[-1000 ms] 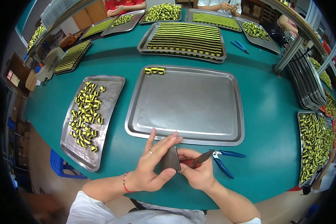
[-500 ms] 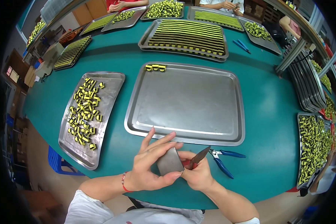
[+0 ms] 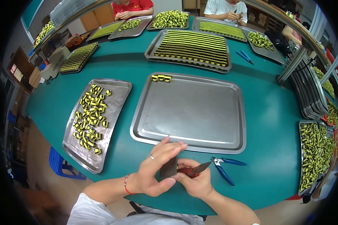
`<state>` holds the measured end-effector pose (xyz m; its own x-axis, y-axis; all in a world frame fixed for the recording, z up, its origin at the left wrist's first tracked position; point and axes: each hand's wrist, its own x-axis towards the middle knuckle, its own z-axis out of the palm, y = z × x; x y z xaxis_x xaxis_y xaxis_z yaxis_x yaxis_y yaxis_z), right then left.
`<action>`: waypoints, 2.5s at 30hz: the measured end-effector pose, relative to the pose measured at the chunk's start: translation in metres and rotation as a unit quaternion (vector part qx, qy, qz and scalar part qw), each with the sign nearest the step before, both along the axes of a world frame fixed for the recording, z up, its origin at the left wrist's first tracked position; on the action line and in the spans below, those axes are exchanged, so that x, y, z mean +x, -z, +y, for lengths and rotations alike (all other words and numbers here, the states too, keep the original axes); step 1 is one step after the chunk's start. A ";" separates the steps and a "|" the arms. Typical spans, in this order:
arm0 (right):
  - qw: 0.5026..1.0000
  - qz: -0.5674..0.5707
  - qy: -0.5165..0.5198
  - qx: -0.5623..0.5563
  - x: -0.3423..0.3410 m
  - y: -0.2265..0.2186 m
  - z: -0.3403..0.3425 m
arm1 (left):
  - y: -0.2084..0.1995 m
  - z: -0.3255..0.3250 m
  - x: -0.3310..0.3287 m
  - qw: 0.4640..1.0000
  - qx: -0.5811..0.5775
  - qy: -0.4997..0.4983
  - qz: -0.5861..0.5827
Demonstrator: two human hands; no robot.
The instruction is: The person assembles small yellow electronic components onto a base part by hand, using pliers for precision, at a factory workbench.
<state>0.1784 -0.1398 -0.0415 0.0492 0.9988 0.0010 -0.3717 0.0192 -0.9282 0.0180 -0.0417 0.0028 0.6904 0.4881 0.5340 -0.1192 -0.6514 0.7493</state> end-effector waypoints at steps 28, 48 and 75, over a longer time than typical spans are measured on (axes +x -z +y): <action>0.999 -0.029 -0.002 0.026 -0.004 -0.007 -0.002 | 0.029 -0.002 0.010 0.997 0.018 -0.042 -0.055; 0.997 0.067 -0.033 -0.012 0.014 -0.004 0.004 | 0.004 -0.005 0.001 0.997 0.057 -0.041 0.019; 0.992 0.094 -0.080 0.032 0.014 0.002 0.002 | 0.001 -0.010 0.005 0.991 0.078 -0.110 -0.012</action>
<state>0.1922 -0.1375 -0.0435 -0.1053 0.9919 0.0705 -0.5416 0.0022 -0.8406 0.0227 -0.0519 0.0017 0.5624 0.5348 0.6307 0.0211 -0.7718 0.6356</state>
